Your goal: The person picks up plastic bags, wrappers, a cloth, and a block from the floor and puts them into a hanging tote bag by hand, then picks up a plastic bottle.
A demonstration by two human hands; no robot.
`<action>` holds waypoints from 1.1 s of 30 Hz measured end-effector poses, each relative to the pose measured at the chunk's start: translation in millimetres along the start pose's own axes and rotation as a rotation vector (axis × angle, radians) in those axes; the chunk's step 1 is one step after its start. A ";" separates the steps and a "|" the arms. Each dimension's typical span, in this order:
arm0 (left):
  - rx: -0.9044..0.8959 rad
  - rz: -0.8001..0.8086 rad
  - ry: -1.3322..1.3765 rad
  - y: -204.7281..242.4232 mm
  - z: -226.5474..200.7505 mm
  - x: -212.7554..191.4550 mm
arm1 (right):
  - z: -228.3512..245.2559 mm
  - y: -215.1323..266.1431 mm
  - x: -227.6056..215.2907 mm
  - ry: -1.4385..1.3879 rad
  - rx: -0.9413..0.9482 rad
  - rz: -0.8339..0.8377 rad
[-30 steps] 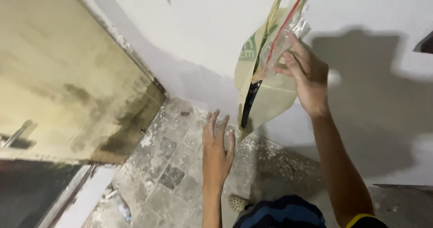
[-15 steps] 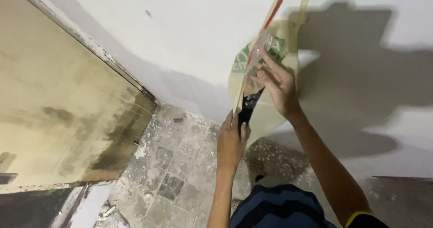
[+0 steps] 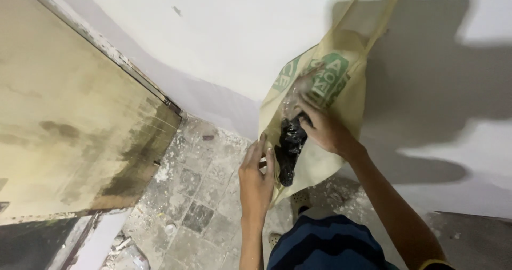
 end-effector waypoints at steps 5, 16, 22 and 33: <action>-0.012 -0.011 0.026 -4.3 -2.0 -9.0 | 7.6 3.9 5.2 0.095 0.086 0.132; 0.086 0.121 0.001 10.6 2.5 7.7 | 51.1 37.4 -27.3 0.221 0.087 0.089; 0.147 0.132 0.005 36.4 2.9 3.7 | 49.9 66.3 -45.1 0.314 -0.044 -0.038; 0.120 0.070 0.080 89.3 13.8 -10.7 | 28.3 122.0 -78.8 0.438 -0.125 -0.307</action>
Point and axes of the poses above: each hand's wrist, its own y-axis away from the middle knuckle, its own x-axis out of the palm, z = x × y, the point moved 7 cm from there along -y, towards the middle knuckle, and after that the axes turned 15 degrees about -z, right-handed, at the moved point
